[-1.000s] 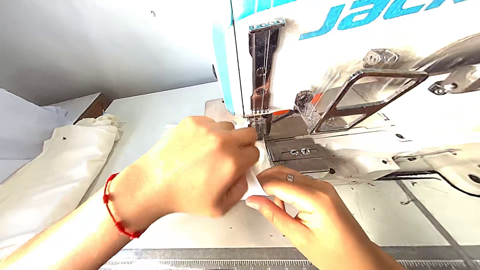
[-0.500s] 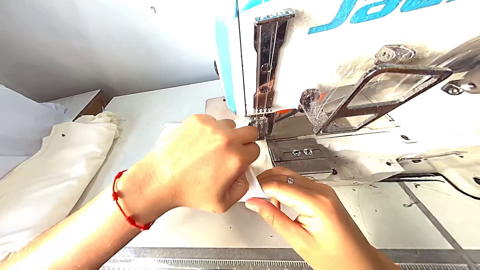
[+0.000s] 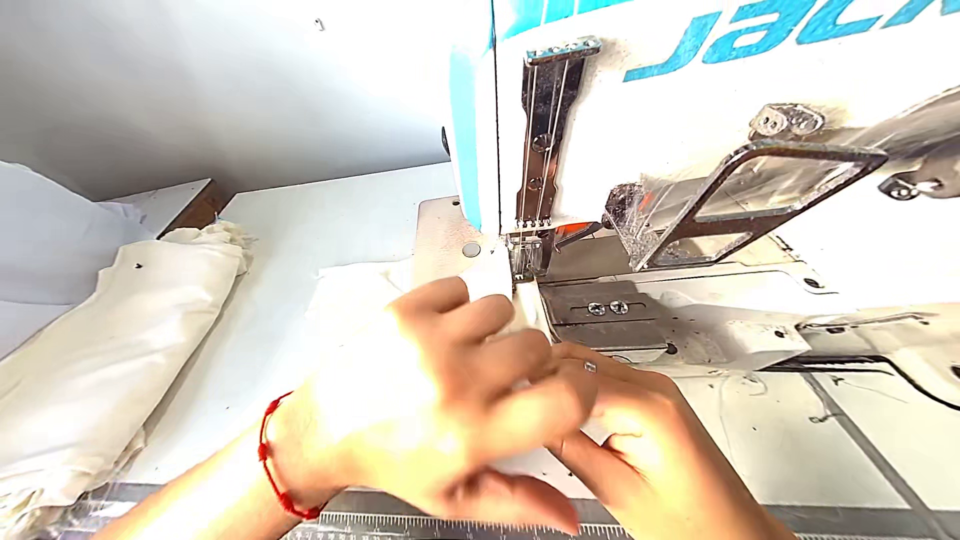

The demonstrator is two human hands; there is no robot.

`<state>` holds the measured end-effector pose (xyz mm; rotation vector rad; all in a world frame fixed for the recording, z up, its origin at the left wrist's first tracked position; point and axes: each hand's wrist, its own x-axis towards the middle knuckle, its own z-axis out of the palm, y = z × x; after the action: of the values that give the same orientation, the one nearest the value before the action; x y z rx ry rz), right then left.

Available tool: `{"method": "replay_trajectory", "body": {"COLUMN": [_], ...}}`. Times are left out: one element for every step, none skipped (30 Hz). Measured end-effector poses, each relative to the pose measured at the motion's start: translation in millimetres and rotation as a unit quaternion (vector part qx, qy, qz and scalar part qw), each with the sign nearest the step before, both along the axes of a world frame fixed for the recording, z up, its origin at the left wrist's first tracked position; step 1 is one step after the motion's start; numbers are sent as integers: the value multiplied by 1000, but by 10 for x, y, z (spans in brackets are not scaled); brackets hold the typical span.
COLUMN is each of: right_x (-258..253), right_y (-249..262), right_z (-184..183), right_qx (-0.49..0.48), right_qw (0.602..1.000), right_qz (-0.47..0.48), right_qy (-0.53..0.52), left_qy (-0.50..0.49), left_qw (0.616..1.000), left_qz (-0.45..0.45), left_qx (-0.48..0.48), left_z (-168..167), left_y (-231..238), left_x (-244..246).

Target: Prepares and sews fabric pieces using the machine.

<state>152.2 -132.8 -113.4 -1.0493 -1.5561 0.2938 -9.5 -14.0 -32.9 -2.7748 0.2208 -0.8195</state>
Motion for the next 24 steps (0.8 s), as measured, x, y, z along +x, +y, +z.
{"method": "replay_trajectory", "body": {"right_x": [-1,-2,1,6,8,4,-6,-24,-51,-78,-93,-94,-83,-69,-59,-57,-59,-57,-49,-39,-30,-28,-25,-21], "right_y": [3,2,2,3,6,15,27,40,53,63,67,55,31,3,-22,-40,-44,-40,-34,-25,-21,-17,-9,8], "right_z": [-8,-13,-12,-11,-13,-19,-27,-36,-43,-44,-31,-13,3,12,9,-5,-24,-45,-56,-58,-56,-53,-51,-36], "right_qx": [-5,-13,-19,-21,-21,-20,-17,-13,-9,-5,-1,0,-1,-1,-2,-3,-3,-1,1,3,4,4,5,6], "right_qw": [1000,1000,1000,1000,1000,1000,1000,999,999,999,999,999,999,999,1000,1000,1000,1000,1000,1000,1000,1000,1000,1000], "right_qz": [1,0,0,4,9,14,17,22,24,19,10,2,-1,-1,-3,-10,-19,-25,-28,-27,-24,-22,-20,-18], "right_qy": [3,4,6,10,14,17,20,24,29,31,32,33,32,32,30,25,20,17,13,11,10,10,11,16], "left_qy": [5,22,38,51,55,42,25,9,-4,3,31,65,95,107,103,106,114,118,121,121,120,115,108,99], "left_qw": [999,994,988,980,975,974,973,969,962,955,948,945,948,961,977,986,991,992,992,992,992,992,992,993], "left_qz": [47,99,143,185,212,222,227,240,260,287,314,321,301,252,187,122,71,41,27,26,35,45,51,53], "left_qx": [-13,-28,-42,-48,-41,-15,19,55,80,73,34,-10,-30,-27,-25,-31,-28,-19,-7,6,19,29,32,29], "left_z": [-96,-194,-277,-321,-308,-251,-169,-77,2,78,165,242,285,289,264,226,181,141,123,124,134,143,152,169], "left_y": [43,104,170,223,267,321,370,405,429,423,365,263,132,1,-103,-156,-146,-94,-26,38,89,123,140,143], "left_x": [-79,-170,-268,-377,-487,-585,-670,-734,-763,-745,-687,-612,-528,-419,-289,-160,-44,48,111,143,152,149,138,123]}}
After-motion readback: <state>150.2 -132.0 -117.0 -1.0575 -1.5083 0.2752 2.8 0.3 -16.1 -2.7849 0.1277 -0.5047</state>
